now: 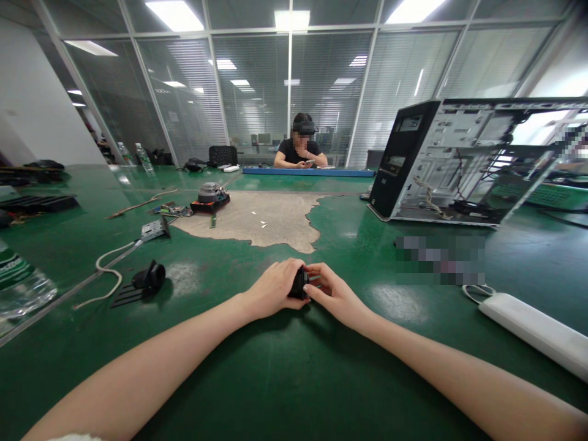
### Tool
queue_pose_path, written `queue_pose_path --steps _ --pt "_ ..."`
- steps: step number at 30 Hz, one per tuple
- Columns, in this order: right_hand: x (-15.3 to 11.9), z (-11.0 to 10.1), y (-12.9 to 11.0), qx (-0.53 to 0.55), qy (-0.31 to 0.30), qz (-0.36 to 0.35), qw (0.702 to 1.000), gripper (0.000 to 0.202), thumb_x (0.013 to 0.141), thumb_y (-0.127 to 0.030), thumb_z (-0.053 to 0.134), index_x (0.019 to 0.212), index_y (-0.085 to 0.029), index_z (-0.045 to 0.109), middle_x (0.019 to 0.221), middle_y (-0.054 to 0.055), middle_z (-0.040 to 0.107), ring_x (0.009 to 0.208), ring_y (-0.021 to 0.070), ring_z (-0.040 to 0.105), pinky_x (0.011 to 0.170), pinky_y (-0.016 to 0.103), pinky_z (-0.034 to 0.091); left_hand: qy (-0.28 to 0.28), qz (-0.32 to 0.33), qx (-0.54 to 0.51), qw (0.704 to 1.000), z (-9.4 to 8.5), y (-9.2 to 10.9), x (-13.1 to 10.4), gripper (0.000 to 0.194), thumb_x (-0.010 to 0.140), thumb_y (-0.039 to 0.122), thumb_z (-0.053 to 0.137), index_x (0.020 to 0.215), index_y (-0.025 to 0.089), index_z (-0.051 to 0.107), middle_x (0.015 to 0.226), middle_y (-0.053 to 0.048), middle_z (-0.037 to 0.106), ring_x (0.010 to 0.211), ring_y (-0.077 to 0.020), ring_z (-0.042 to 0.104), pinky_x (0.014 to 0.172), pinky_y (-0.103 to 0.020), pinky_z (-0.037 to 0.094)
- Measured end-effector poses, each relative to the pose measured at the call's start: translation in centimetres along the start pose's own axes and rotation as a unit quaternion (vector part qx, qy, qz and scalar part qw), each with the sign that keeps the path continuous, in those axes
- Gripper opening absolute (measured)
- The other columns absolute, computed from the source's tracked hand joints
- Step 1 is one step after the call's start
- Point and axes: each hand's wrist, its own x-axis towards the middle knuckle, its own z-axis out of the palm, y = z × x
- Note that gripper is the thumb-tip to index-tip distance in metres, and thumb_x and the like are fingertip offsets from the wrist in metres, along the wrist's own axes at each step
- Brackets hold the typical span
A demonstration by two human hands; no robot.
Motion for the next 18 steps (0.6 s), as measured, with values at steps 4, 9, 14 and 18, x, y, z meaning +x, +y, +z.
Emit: queue_pose_path --steps 4,9,14,18 --pt "-0.07 -0.06 -0.18 0.005 0.001 -0.011 1.000 0.022 0.077 -0.024 0.052 0.099 -0.021 0.047 0.093 0.003 0.054 0.087 0.0156 0.056 0.070 0.029 0.050 -0.002 0.001 0.002 1.000 -0.02 0.00 -0.04 0.050 0.068 0.034 0.060 0.106 0.017 0.033 0.097 -0.007 0.050 0.086 -0.0223 0.052 0.074 -0.036 0.042" --pt "0.00 -0.10 -0.36 -0.014 0.042 -0.036 0.998 0.016 0.075 -0.024 0.054 0.091 -0.021 0.051 0.097 0.004 0.052 0.093 0.0170 0.053 0.072 0.029 0.050 0.004 0.000 -0.009 1.000 -0.10 0.11 0.01 0.048 0.068 0.035 0.060 0.105 0.019 0.034 0.097 -0.007 0.051 0.086 -0.0225 0.052 0.075 -0.037 0.041" --pt "0.12 -0.05 0.21 0.017 0.017 0.002 1.000 0.025 0.076 -0.023 0.053 0.099 -0.021 0.044 0.095 0.004 0.054 0.090 0.0163 0.055 0.071 0.030 0.051 0.005 -0.002 -0.013 1.000 0.01 0.00 0.01 0.051 0.067 0.035 0.060 0.107 0.018 0.034 0.097 -0.007 0.051 0.087 -0.0229 0.052 0.074 -0.037 0.041" --pt "0.04 0.00 0.09 0.020 -0.001 0.002 1.000 0.021 0.076 -0.023 0.053 0.096 -0.020 0.045 0.092 0.003 0.055 0.087 0.0162 0.056 0.070 0.030 0.051 0.007 -0.006 -0.017 1.000 0.11 -0.14 -0.02 0.051 0.066 0.035 0.061 0.106 0.019 0.034 0.096 -0.006 0.051 0.085 -0.0227 0.052 0.073 -0.036 0.041"
